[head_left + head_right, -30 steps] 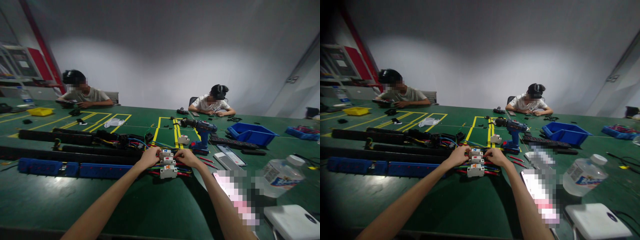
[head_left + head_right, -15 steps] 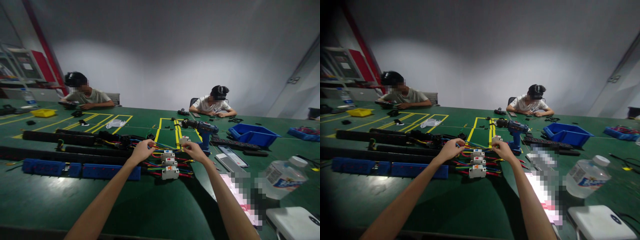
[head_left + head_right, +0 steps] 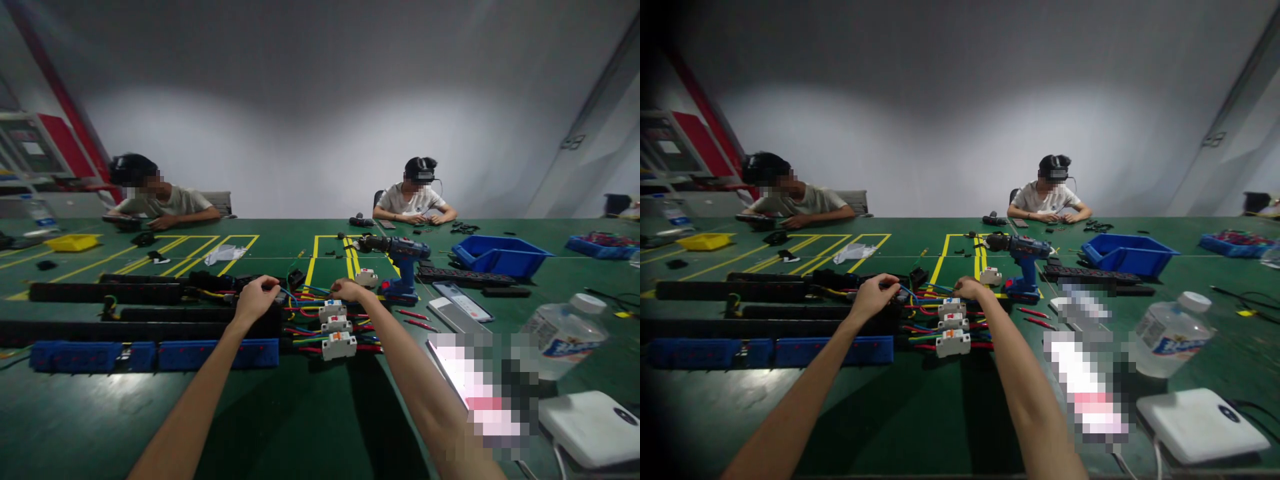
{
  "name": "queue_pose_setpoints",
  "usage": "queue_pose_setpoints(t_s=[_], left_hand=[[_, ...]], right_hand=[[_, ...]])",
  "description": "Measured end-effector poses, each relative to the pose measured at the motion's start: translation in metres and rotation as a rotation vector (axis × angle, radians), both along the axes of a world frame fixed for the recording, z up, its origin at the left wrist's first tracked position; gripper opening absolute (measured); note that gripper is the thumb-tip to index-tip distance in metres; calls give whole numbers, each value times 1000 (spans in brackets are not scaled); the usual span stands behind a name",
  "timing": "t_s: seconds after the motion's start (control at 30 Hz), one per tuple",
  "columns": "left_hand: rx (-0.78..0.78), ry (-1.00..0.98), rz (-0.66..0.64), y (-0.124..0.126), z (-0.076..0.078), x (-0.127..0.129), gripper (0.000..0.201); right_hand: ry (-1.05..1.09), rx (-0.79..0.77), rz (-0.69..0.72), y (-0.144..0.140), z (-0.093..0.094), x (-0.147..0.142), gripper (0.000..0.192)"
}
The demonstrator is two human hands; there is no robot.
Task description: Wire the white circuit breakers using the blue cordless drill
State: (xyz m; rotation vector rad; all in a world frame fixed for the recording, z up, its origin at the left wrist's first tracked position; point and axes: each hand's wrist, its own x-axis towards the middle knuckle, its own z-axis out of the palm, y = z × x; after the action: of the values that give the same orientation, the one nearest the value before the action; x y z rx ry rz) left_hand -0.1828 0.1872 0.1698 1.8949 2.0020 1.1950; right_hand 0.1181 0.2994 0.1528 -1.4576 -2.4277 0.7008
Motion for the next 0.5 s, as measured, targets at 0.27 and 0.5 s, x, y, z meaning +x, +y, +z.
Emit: queue_pose_setpoints(t_s=[0.27, 0.5], left_hand=[[8, -95, -7, 1, -1, -3, 27], [-28, -122, 60, -5, 5, -9, 22]], right_hand=[[-41, -1, 0, 2, 0, -6, 28], [163, 101, -35, 11, 17, -26, 26]])
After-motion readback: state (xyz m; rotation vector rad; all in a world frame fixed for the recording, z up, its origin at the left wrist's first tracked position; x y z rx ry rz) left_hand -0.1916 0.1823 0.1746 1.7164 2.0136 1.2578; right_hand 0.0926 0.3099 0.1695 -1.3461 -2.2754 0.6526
